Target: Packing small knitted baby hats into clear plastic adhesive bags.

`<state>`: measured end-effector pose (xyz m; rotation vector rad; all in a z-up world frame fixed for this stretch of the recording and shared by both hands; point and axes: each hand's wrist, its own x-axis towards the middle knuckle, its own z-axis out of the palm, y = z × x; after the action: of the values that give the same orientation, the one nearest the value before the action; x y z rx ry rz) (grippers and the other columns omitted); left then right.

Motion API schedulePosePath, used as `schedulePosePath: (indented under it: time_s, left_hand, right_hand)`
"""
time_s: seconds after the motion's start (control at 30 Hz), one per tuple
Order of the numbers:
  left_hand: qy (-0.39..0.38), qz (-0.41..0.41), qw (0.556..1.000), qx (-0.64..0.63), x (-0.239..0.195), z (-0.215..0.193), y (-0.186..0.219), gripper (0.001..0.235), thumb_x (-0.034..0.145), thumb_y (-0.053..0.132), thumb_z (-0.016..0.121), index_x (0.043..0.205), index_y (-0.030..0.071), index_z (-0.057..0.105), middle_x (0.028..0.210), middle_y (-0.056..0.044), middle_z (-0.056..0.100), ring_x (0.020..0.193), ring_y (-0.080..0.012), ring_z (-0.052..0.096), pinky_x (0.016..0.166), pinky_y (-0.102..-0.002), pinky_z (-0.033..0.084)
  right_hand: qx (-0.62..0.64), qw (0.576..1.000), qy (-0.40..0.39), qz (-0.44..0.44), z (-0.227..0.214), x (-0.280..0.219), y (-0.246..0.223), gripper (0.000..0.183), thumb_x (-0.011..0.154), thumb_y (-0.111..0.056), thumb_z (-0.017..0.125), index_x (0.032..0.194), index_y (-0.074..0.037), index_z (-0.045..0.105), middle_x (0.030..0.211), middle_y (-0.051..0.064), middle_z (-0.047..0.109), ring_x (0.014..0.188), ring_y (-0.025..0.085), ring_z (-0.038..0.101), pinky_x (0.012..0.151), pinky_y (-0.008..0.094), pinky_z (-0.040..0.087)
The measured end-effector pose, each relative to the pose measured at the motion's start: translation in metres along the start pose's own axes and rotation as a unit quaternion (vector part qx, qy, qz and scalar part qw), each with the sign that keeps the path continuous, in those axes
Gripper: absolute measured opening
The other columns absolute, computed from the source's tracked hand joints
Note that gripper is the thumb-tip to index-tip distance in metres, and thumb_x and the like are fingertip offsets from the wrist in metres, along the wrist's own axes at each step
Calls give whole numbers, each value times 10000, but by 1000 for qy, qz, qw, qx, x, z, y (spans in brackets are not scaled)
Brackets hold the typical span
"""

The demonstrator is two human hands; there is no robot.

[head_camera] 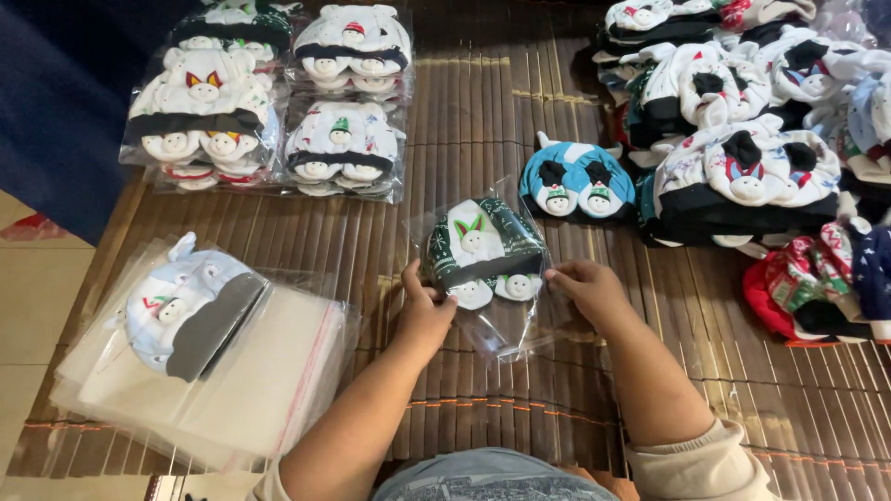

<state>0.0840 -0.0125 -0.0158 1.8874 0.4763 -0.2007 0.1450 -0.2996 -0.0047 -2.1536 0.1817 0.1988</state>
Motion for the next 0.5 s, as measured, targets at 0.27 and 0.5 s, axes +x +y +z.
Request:
schedulePosePath:
  time_s: [0.27,0.5]
  left_hand:
    - [5,24,999,22,20,-3,-9,816,886,99,668,1560,187,216,1151,-146,678,728,-266,769,636,-286,661]
    - [-2,30,999,-26,6,-11,8,802,910,59,646,1581,118,211,1144,-222,657,676,-302,754,564,-294,684]
  right_hand:
    - [48,999,-23,12,2,10,2,516,832,-317,835,1248,-33,726,1008,136,780,785,240,740,498,338,537]
    - [125,990,-68,-10,7,23,11,516,784,-46,829,1231,125,636,949,227,707,730,251,697,561,320,596]
